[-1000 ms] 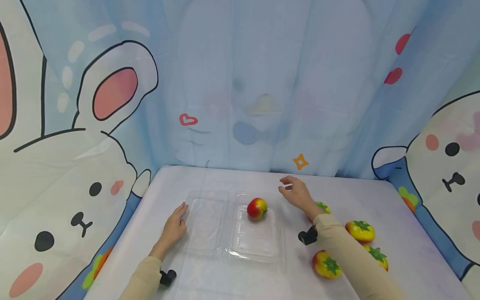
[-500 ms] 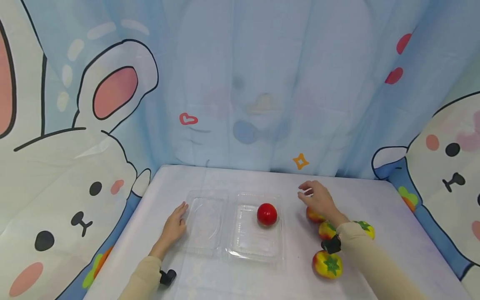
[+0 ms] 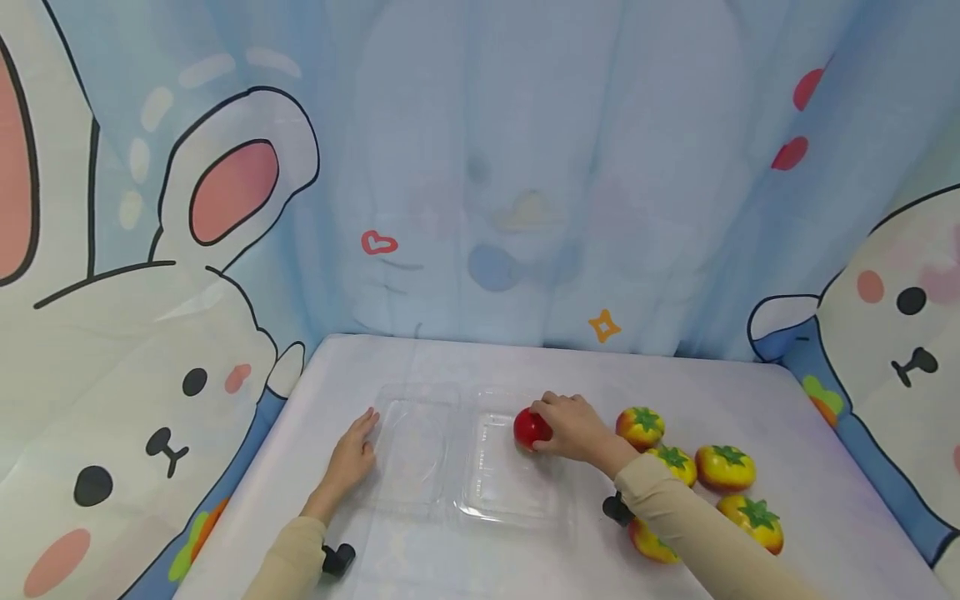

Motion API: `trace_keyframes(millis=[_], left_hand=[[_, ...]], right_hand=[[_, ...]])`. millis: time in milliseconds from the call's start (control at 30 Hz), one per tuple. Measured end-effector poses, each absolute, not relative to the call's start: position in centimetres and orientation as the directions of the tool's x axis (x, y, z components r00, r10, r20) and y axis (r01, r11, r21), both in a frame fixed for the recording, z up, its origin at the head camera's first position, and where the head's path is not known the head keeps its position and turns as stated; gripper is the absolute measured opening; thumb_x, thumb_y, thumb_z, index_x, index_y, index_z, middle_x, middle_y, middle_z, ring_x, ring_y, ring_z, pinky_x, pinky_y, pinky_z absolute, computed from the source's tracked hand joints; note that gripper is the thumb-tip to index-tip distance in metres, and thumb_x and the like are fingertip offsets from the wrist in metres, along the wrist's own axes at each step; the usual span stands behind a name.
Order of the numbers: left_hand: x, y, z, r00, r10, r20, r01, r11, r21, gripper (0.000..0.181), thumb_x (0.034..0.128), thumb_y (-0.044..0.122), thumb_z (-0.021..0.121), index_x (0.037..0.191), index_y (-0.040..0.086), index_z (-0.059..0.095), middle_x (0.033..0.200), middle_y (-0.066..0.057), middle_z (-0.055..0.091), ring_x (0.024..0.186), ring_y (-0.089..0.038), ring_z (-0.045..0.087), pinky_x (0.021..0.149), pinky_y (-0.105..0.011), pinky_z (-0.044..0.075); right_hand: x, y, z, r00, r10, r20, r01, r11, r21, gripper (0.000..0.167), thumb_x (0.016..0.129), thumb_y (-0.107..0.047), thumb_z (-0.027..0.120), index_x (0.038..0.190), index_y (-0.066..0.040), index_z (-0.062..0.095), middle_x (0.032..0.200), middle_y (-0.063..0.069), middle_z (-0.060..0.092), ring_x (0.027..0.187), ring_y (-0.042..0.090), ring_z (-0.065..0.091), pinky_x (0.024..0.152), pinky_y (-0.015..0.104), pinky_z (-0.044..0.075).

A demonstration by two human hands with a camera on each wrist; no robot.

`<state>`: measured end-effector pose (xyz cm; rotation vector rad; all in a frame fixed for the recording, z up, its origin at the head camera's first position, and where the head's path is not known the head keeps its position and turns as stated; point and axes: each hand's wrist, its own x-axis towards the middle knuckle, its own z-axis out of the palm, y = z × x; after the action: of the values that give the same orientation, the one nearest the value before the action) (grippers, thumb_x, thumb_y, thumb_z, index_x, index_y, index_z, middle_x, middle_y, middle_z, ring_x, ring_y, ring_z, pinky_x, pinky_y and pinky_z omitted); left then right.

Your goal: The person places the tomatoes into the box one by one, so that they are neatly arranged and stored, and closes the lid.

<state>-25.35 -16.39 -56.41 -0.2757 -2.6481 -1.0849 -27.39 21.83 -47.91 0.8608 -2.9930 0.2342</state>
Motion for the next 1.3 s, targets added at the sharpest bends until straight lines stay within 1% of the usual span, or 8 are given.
trace_keyframes(millis=[133, 300, 500, 700, 900, 1067, 1167, 1300], left_hand=[[-25.3, -16.4, -56.3, -0.938, 0.072, 0.340, 0.290, 0.703, 0.649, 0.052, 0.0801, -0.016, 0.045, 0.131, -0.014, 0.053, 0.141, -0.031, 0.047, 0.129, -0.048, 0.046, 0.107, -0.056, 0.038], [-25.2, -16.4, -56.1, -0.935, 0.077, 0.347, 0.298, 0.703, 0.646, 0.052, 0.0796, -0.016, 0.045, 0.131, -0.014, 0.053, 0.141, -0.031, 0.047, 0.129, -0.048, 0.046, 0.106, -0.056, 0.039], [-25.1, -16.3, -56.1, -0.940, 0.082, 0.332, 0.289, 0.711, 0.641, 0.053, 0.0793, -0.016, 0.044, 0.132, -0.015, 0.052, 0.141, -0.031, 0.047, 0.129, -0.048, 0.046, 0.106, -0.056, 0.040], [-25.2, -16.2, -56.1, -0.937, 0.081, 0.340, 0.293, 0.713, 0.637, 0.053, 0.0793, -0.016, 0.044, 0.131, -0.014, 0.052, 0.141, -0.031, 0.047, 0.129, -0.048, 0.046, 0.106, -0.056, 0.039], [-25.2, -16.3, -56.1, -0.934, 0.086, 0.348, 0.300, 0.717, 0.630, 0.053, 0.0784, -0.016, 0.045, 0.131, -0.015, 0.053, 0.140, -0.031, 0.048, 0.128, -0.048, 0.047, 0.106, -0.055, 0.040], [-25.0, -16.2, -56.0, -0.932, 0.088, 0.353, 0.306, 0.712, 0.632, 0.053, 0.0781, -0.016, 0.045, 0.130, -0.015, 0.053, 0.140, -0.031, 0.048, 0.127, -0.048, 0.048, 0.105, -0.056, 0.041], [-24.9, -16.3, -56.0, -0.932, 0.087, 0.352, 0.306, 0.711, 0.633, 0.052, 0.0784, -0.016, 0.045, 0.130, -0.015, 0.053, 0.140, -0.031, 0.049, 0.127, -0.048, 0.048, 0.105, -0.056, 0.041], [-24.9, -16.3, -56.1, -0.933, 0.083, 0.350, 0.303, 0.708, 0.638, 0.052, 0.0790, -0.016, 0.045, 0.130, -0.015, 0.053, 0.140, -0.030, 0.049, 0.128, -0.047, 0.048, 0.105, -0.056, 0.041]], right_hand=[[-27.7, 21.2, -48.3, -0.851, -0.519, 0.075, -0.524, 0.839, -0.147, 0.060, 0.070, -0.029, 0.089, 0.120, -0.008, 0.065, 0.113, 0.010, 0.063, 0.100, 0.026, 0.060, 0.088, 0.051, 0.053], [-28.0, 20.5, -48.9, -0.853, -0.512, 0.102, -0.521, 0.847, -0.108, 0.066, 0.070, -0.029, 0.089, 0.124, -0.004, 0.061, 0.113, 0.014, 0.062, 0.102, 0.029, 0.060, 0.091, 0.054, 0.051], [-28.3, 20.0, -49.8, -0.866, -0.480, 0.139, -0.495, 0.862, -0.108, 0.066, 0.069, -0.027, 0.089, 0.123, -0.002, 0.061, 0.110, 0.015, 0.060, 0.098, 0.031, 0.060, 0.088, 0.052, 0.052], [-28.6, 19.2, -49.5, -0.913, -0.399, 0.081, -0.404, 0.866, -0.295, 0.064, 0.076, -0.029, 0.084, 0.128, -0.001, 0.058, 0.109, 0.016, 0.055, 0.093, 0.030, 0.061, 0.080, 0.047, 0.058], [-29.2, 18.6, -49.7, -0.932, -0.361, 0.007, -0.322, 0.822, -0.469, 0.060, 0.084, -0.031, 0.075, 0.131, -0.002, 0.050, 0.113, 0.016, 0.062, 0.095, 0.028, 0.061, 0.086, 0.048, 0.056], [-29.6, 18.2, -50.1, -0.942, -0.334, -0.030, -0.234, 0.719, -0.654, 0.052, 0.089, -0.024, 0.070, 0.125, 0.000, 0.043, 0.118, 0.025, 0.062, 0.099, 0.033, 0.063, 0.089, 0.047, 0.056], [-29.8, 18.0, -50.4, -0.944, -0.326, -0.045, -0.203, 0.685, -0.700, 0.047, 0.090, -0.023, 0.069, 0.122, 0.001, 0.044, 0.118, 0.026, 0.061, 0.102, 0.035, 0.062, 0.089, 0.047, 0.056], [-30.0, 17.8, -50.7, -0.951, -0.304, -0.057, -0.177, 0.684, -0.708, 0.045, 0.091, -0.024, 0.067, 0.122, 0.001, 0.046, 0.119, 0.025, 0.061, 0.104, 0.035, 0.061, 0.089, 0.047, 0.056]])
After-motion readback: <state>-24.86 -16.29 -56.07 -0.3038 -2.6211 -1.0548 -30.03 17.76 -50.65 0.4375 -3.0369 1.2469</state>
